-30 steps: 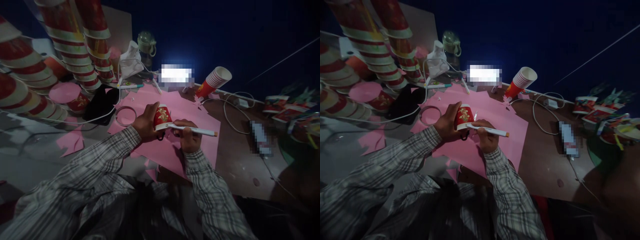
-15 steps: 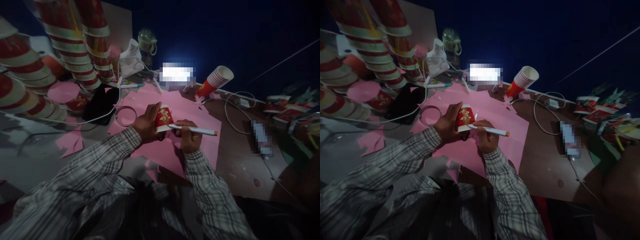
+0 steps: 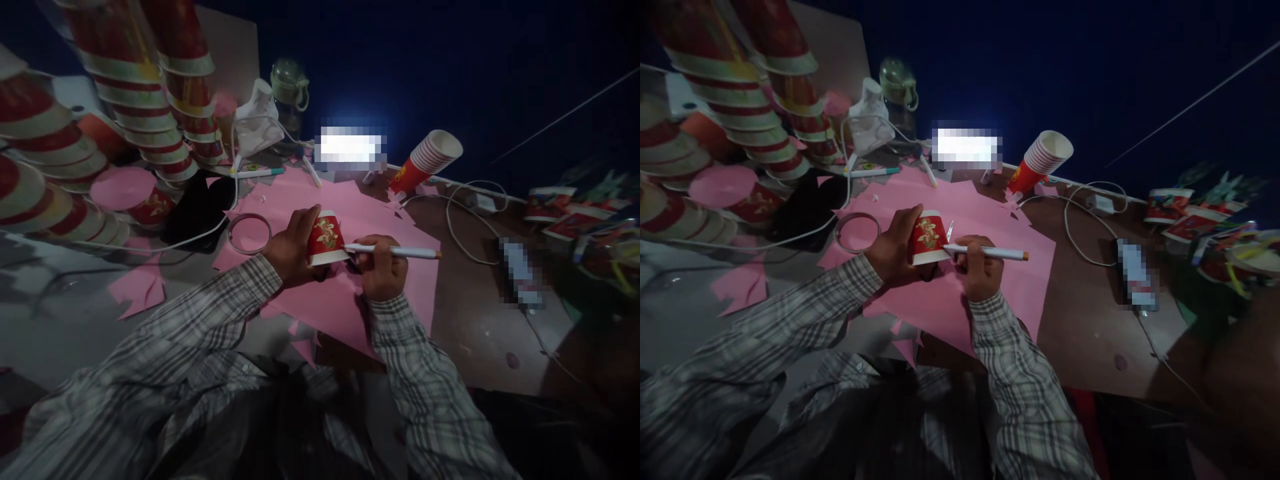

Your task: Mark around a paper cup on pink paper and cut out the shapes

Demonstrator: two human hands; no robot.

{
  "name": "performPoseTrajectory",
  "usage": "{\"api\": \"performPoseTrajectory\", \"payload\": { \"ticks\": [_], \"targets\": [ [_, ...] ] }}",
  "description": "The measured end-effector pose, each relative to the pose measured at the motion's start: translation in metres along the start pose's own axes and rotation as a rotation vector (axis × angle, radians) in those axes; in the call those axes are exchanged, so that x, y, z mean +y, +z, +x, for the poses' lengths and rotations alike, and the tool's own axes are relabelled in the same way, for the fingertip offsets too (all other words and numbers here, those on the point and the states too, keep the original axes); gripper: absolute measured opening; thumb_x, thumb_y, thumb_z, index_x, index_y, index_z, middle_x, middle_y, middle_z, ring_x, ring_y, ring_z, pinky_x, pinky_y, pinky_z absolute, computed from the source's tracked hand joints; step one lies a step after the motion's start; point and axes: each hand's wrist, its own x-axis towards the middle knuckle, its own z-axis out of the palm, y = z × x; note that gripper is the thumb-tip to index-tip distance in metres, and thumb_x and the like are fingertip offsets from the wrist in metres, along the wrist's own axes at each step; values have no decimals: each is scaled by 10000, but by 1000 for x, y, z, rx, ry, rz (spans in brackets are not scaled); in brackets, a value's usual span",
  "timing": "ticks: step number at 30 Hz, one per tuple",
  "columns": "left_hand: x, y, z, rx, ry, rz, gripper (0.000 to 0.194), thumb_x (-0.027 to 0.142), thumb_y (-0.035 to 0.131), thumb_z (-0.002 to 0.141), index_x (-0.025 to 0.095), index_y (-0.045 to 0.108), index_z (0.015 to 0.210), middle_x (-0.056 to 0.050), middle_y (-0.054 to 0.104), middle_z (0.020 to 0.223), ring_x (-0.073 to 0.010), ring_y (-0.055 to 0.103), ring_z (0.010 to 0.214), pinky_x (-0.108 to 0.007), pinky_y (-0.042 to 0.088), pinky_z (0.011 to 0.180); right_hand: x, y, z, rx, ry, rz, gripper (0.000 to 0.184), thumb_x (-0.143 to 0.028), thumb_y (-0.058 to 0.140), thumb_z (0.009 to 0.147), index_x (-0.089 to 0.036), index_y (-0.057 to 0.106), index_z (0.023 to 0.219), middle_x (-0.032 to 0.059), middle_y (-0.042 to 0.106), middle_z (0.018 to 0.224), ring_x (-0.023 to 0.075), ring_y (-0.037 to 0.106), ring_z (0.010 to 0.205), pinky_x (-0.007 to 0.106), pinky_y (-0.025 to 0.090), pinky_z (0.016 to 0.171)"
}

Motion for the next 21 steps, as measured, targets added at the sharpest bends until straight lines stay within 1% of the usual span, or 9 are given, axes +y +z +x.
{"api": "performPoseTrajectory", "payload": {
  "ticks": [3, 6, 8, 10, 12, 13, 15, 18, 21],
  "targets": [
    [-1, 0, 0, -3, 14, -6, 1198, 581, 823, 690, 209, 169, 1622, -229, 470, 1472, -410, 611, 1260, -525, 638, 837, -1, -1, 1, -15, 32, 53, 436, -639, 614, 936, -227, 696, 815, -53, 476, 514, 111, 484, 464, 244, 392, 431],
    [-2, 1, 0, 15, 40, -4, 1191, 535, 832, 691, 180, 178, 1622, -234, 459, 1479, -415, 572, 1312, -533, 617, 912, 0, -2, -1, -81, 33, 72, 426, -620, 650, 917, -223, 700, 773, -40, 495, 542, 114, 501, 487, 254, 393, 441],
    [-1, 2, -1, 38, 39, -6, 1193, 525, 842, 684, 175, 192, 1621, -228, 464, 1470, -417, 554, 1332, -533, 602, 949, 2, -2, -2, -96, 29, 56, 426, -615, 664, 908, -218, 699, 757, -37, 507, 548, 111, 496, 483, 256, 388, 438],
    [-1, 2, -1, 41, 20, -6, 1194, 548, 847, 679, 176, 211, 1618, -226, 469, 1465, -416, 560, 1323, -525, 602, 950, 3, -2, -1, -58, 34, 36, 426, -611, 654, 918, -215, 694, 764, -45, 501, 526, 107, 481, 460, 249, 380, 423],
    [-1, 2, -1, 27, -2, -8, 1208, 600, 845, 671, 184, 220, 1617, -224, 470, 1468, -413, 577, 1304, -515, 610, 928, 3, -1, 3, 15, 45, 45, 431, -613, 636, 931, -215, 686, 772, -57, 478, 495, 102, 469, 436, 234, 363, 400],
    [-1, 1, -1, 23, -11, -10, 1209, 627, 837, 672, 193, 221, 1618, -222, 469, 1472, -408, 588, 1292, -512, 616, 911, 3, -1, 4, 45, 49, 69, 436, -616, 635, 930, -215, 681, 766, -63, 461, 478, 100, 464, 426, 227, 356, 390],
    [-1, 0, -1, 20, -17, -15, 1206, 656, 823, 677, 211, 220, 1622, -223, 464, 1482, -403, 599, 1277, -514, 624, 888, 0, -1, 7, 60, 56, 135, 440, -616, 650, 918, -213, 681, 745, -67, 444, 458, 98, 463, 417, 222, 354, 384],
    [-2, 1, -1, 19, 8, -11, 1199, 621, 831, 679, 217, 216, 1626, -226, 467, 1486, -399, 599, 1274, -521, 623, 894, -2, -2, 5, -5, 66, 196, 415, -588, 684, 903, -210, 700, 734, -59, 476, 465, 98, 480, 426, 225, 373, 395],
    [-5, 2, 0, 24, 56, 1, 1229, 577, 855, 661, 190, 197, 1625, -228, 482, 1469, -401, 587, 1283, -533, 610, 926, 0, -3, 3, -76, 113, 166, 409, -583, 687, 904, -207, 709, 745, -52, 503, 484, 101, 497, 440, 227, 382, 403]
  ]
}}
